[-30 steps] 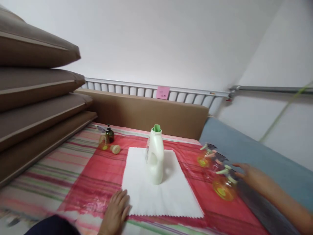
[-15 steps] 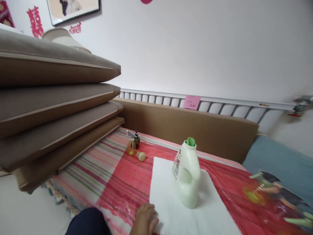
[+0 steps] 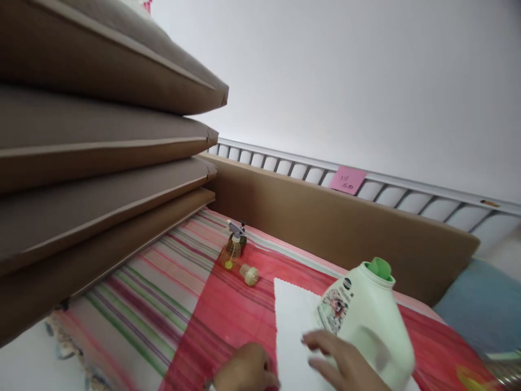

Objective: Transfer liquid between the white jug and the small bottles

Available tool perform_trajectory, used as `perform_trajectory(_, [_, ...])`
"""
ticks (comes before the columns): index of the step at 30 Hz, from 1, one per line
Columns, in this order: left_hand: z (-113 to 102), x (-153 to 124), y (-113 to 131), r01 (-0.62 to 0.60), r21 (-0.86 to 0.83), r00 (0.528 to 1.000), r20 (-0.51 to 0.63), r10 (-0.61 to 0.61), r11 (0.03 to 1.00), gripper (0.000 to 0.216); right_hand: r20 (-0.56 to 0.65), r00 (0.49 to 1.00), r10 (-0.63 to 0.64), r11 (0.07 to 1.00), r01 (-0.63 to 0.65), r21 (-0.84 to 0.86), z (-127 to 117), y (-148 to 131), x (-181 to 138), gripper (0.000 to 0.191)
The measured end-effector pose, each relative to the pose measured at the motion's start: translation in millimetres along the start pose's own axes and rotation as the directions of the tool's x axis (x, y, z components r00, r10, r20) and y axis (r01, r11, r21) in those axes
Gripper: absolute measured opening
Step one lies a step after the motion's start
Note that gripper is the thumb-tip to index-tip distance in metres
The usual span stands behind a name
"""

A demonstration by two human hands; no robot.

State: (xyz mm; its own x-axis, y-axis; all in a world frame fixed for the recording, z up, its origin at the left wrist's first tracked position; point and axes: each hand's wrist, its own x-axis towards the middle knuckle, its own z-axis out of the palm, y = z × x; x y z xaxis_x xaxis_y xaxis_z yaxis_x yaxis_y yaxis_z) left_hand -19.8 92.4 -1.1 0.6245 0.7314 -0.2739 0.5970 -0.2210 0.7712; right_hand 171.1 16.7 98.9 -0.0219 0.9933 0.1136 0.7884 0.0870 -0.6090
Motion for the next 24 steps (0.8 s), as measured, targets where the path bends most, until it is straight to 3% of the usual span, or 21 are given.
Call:
perform_trajectory(2, [-12,-4,-1,-0.002,-0.036,1.000,0.019,0.002,0.999,0.021,-0.064,0.995,0.081,0.986,-0.071,0.152,16,-18,54,0.019])
perform_trajectory(7, [-54,-22,14,0.093,-0.203,0.995,0.050,-0.084,0.975,0.017,-0.186,0.969,0.166,0.968,-0.124,0.217,75,-25,189,0.027])
perform_trajectory(12, [-81,-29,23,0.037,-0.241,0.999,0.009,-0.036,0.970,0.018,-0.265,0.954,0.139,0.967,-0.072,0.246,117,-30,272,0.027])
perform_trajectory(16, [-75,-18,14,0.080,-0.190,0.996,0.044,-0.072,0.979,0.023,-0.256,0.951,0.173,0.970,-0.119,0.214,130,-36,293,0.022])
perform_trajectory(19, [-64,-5,7,0.005,-0.224,1.000,0.000,-0.005,0.975,0.019,-0.294,0.937,0.190,0.973,-0.139,0.185,123,-44,284,0.023])
perform_trajectory(22, [-58,3,5,-0.173,-0.278,0.968,-0.223,0.112,0.945,0.012,-0.349,0.921,0.171,0.976,-0.109,0.189,98,-55,251,0.027])
perform_trajectory(24, [-58,4,7,-0.325,-0.291,0.880,-0.443,0.174,0.900,0.014,-0.369,0.915,0.166,0.975,-0.095,0.203,76,-61,216,0.033])
